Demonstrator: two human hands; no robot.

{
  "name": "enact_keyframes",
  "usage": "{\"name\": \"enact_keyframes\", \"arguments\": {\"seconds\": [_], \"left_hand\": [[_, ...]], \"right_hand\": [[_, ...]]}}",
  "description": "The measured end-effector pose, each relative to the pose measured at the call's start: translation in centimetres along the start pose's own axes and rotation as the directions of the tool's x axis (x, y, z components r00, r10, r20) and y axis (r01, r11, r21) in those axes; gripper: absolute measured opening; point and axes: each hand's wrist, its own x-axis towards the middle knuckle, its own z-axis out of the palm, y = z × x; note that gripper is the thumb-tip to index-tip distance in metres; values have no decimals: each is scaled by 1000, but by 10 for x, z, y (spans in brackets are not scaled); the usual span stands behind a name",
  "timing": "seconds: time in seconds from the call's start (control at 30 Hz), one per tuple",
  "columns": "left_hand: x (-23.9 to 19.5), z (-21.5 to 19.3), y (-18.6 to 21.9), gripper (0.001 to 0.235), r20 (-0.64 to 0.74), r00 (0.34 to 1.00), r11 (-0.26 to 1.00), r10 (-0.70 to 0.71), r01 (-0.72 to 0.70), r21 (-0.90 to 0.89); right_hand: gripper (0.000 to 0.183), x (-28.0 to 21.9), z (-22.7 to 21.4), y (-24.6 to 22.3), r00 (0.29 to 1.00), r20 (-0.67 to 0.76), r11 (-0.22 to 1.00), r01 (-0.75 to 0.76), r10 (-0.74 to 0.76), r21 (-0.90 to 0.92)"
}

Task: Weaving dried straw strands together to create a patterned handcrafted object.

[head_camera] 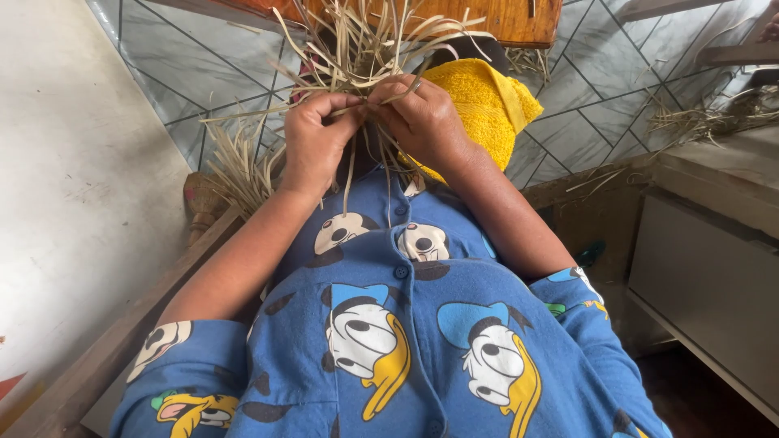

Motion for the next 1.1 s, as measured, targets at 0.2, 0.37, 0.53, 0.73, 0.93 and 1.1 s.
{"name": "enact_keyframes", "arguments": {"seconds": [0.2, 0.37, 0.53, 0.73, 0.93, 1.1], "left_hand": [[-7, -5, -1, 13, 52, 816, 748, 575, -550, 372], [-8, -5, -15, 13, 98, 765, 631, 636, -589, 504], [-2, -7, -25, 18, 155, 811, 626, 564, -542, 561], [6, -16, -15, 8, 179, 972, 944, 151, -196, 265], [4, -14, -5, 7, 177, 975, 951, 137, -179, 252], [6, -14, -15, 10, 183, 944, 921, 273, -312, 234]], "right_hand": [[20, -3, -3, 3, 975, 103, 969, -211, 198, 130], [16, 3, -5, -5, 926, 141, 903, -373, 349, 212], [21, -11, 3, 2, 917, 25, 852, -380, 399, 360], [10, -18, 1, 9, 989, 131, 996, 55, -64, 74], [2, -15, 1, 9, 974, 154, 983, 177, -167, -55], [18, -24, 5, 22, 994, -8, 993, 112, -113, -22]]}}
